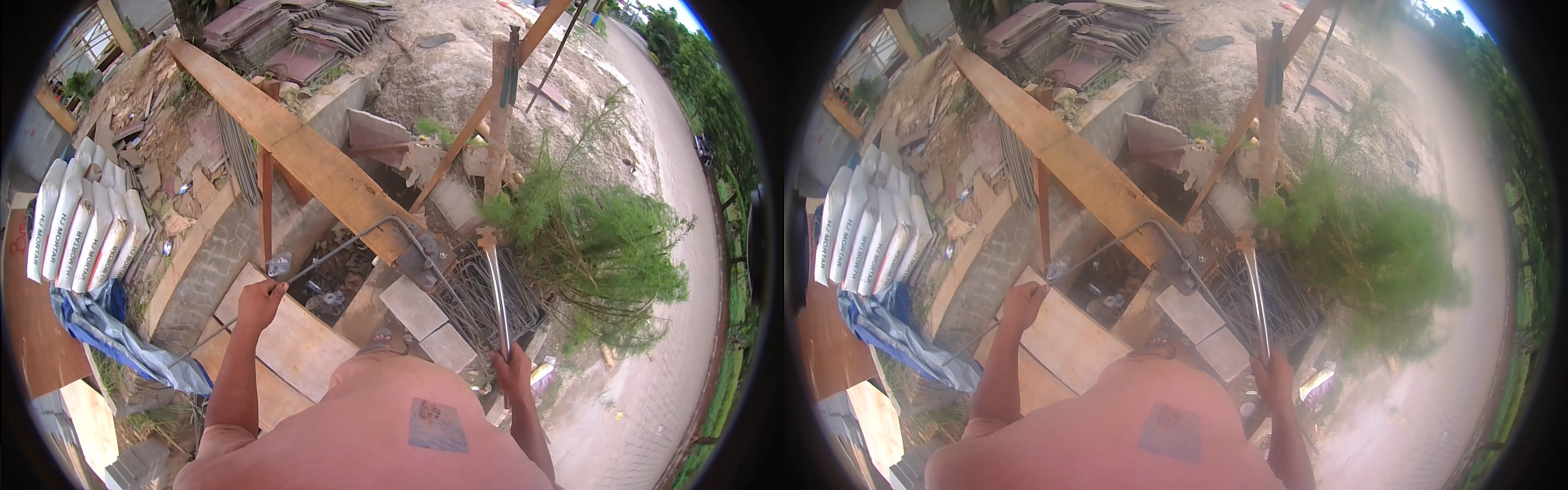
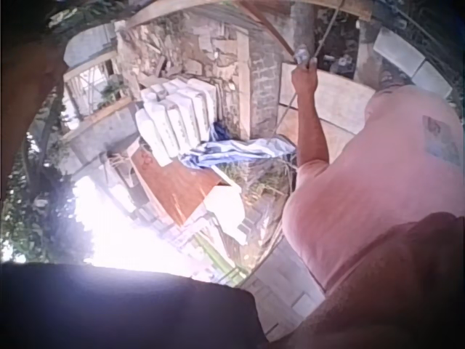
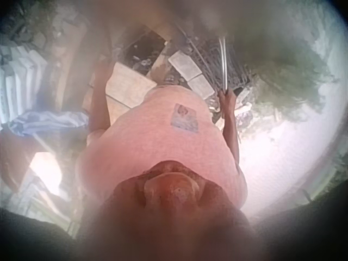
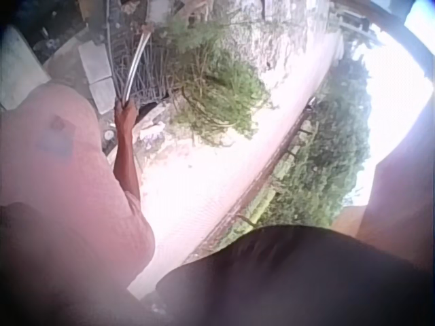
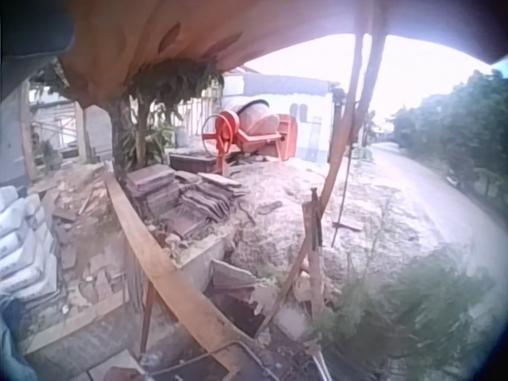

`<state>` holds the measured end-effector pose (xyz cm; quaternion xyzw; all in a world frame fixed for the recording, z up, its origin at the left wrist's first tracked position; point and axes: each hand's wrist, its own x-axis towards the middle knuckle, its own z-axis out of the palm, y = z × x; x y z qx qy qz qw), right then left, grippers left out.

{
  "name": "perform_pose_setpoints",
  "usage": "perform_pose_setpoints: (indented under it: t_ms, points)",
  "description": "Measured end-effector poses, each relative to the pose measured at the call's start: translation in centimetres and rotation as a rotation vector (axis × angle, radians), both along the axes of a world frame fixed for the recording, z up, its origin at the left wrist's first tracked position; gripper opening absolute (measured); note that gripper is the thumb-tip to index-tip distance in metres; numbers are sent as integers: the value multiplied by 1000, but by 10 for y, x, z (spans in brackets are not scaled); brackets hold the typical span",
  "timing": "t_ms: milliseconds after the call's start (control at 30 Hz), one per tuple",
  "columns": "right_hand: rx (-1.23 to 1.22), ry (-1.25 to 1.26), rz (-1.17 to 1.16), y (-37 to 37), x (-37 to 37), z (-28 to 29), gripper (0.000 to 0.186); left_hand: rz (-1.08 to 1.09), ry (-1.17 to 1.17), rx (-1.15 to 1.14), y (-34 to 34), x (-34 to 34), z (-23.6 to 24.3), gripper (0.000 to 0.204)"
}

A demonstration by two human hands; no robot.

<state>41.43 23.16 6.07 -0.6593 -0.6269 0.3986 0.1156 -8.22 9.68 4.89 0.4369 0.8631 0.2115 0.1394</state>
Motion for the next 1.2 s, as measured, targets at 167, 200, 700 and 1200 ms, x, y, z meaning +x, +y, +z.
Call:
perform_pose_setpoints:
  t_ms: [167, 200, 700, 1200]
  points:
    - [160, -115, 138, 9, 10, 3, 27, 18, -23, -21, 2, -3, -3, 40]
    - [214, -180, 201, 15, 14, 8, 27, 28, -47, -38, 4, -1, 2, 39]
    - [647, -486, 441, 118, 59, -18, 23, 39, -72, -20, 7, -1, 0, 42]
    - [913, -530, 758, 222, 28, 10, 12, 3, -125, 5, 9, -2, 4, 42]
